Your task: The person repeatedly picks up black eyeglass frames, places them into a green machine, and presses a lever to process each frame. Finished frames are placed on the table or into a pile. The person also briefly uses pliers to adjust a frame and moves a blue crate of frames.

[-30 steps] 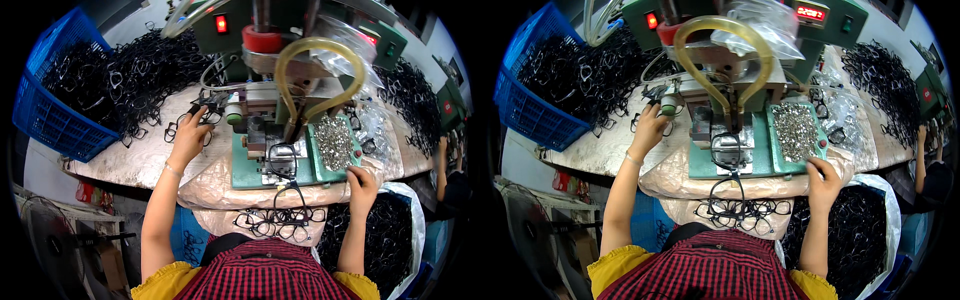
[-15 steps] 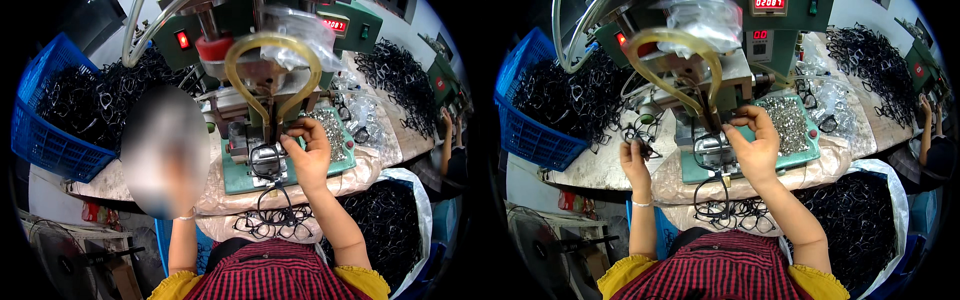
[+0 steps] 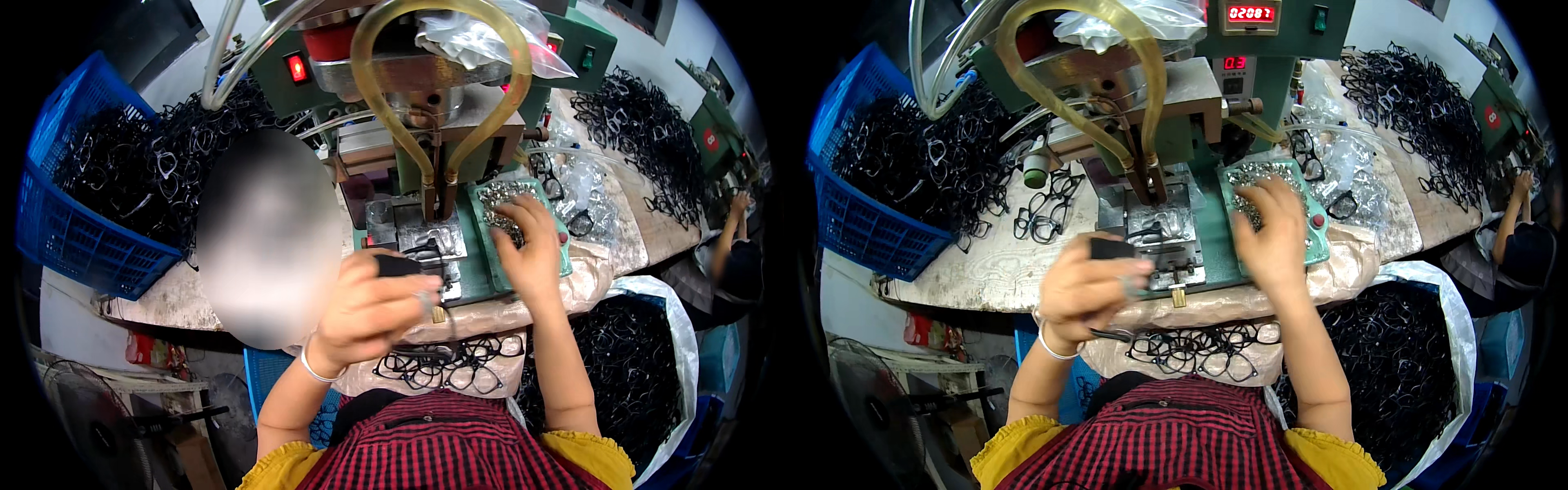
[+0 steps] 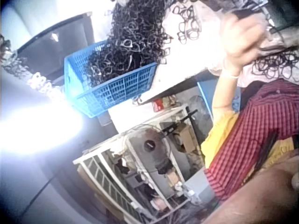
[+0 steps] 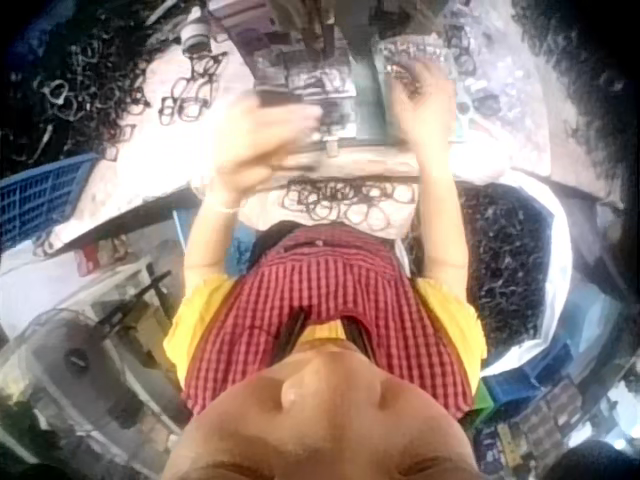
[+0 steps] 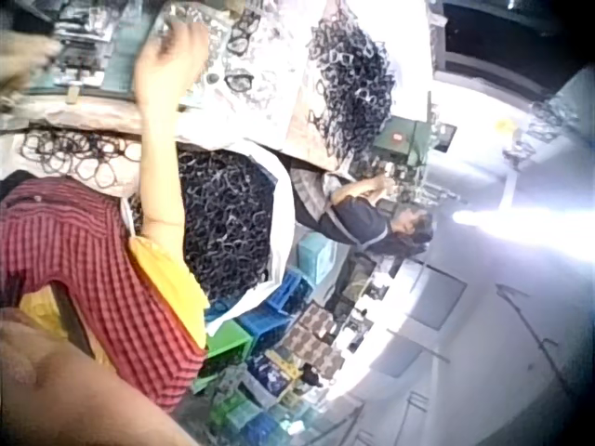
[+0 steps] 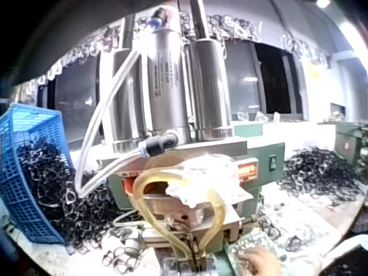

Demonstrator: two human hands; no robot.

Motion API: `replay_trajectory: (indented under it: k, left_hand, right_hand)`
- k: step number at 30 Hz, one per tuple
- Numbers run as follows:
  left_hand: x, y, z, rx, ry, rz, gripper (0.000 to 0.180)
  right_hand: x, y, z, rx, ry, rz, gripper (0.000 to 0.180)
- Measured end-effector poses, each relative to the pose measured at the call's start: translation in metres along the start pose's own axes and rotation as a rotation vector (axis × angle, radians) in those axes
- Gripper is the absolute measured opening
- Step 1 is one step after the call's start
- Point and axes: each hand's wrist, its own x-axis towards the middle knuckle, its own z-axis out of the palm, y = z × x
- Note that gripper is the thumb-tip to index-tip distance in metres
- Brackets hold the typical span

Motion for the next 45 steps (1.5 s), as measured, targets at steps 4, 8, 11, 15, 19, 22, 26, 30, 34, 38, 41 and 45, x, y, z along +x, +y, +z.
replay_trajectory:
  k: [4,8,11,15,19,22,26,30,34,38,41,45]
  left_hand:
    - [-0.003,-0.009,0.019,0.048,-0.071,0.078,0.027]
    - [-0.004,-0.011,0.02,0.023,-0.055,0.064,0.027]
    - [-0.008,-0.007,0.023,0.043,-0.043,0.033,0.028]
    - [-0.051,0.025,0.017,0.151,-0.017,-0.194,0.039]
    - [-0.125,0.011,-0.018,0.409,0.442,-0.647,0.026]
    - [-0.112,-0.048,-0.056,0.5,0.614,-0.744,0.019]
    - [-0.076,-0.154,-0.068,0.857,0.269,-0.592,0.017]
    - [-0.08,-0.217,-0.063,1.177,-0.119,-1.1,0.03]
    - [-0.131,-0.225,-0.044,0.955,-0.053,-1.111,0.025]
    - [-0.139,-0.201,-0.044,0.836,-0.02,-0.875,0.022]
    - [-0.112,-0.187,-0.065,0.994,-0.092,-0.631,0.022]
    - [-0.095,-0.197,-0.075,0.705,-0.06,-0.872,0.023]
  right_hand:
    - [-0.015,0.062,0.005,-0.304,0.132,-0.022,0.015]
    - [0.005,0.054,0.026,-0.235,0.181,-0.097,0.01]
    - [0.031,0.038,0.052,-0.316,0.042,-0.12,0.014]
    - [0.019,0.045,0.04,-0.521,0.055,-0.167,0.013]
    - [-0.023,0.068,0.006,0.288,0.346,0.308,0.009]
    - [-0.028,0.1,0.009,0.738,0.518,0.41,0.009]
    - [0.0,0.074,0.038,0.711,0.457,0.338,0.016]
    - [0.017,0.071,0.047,0.752,0.329,0.246,0.021]
    - [-0.017,0.067,0.019,0.43,0.29,0.275,0.014]
    - [-0.059,0.076,-0.02,0.108,0.283,0.156,0.014]
    - [-0.06,0.064,-0.038,0.158,0.205,0.191,0.013]
    - [-0.021,-0.006,-0.026,0.389,0.008,0.049,0.012]
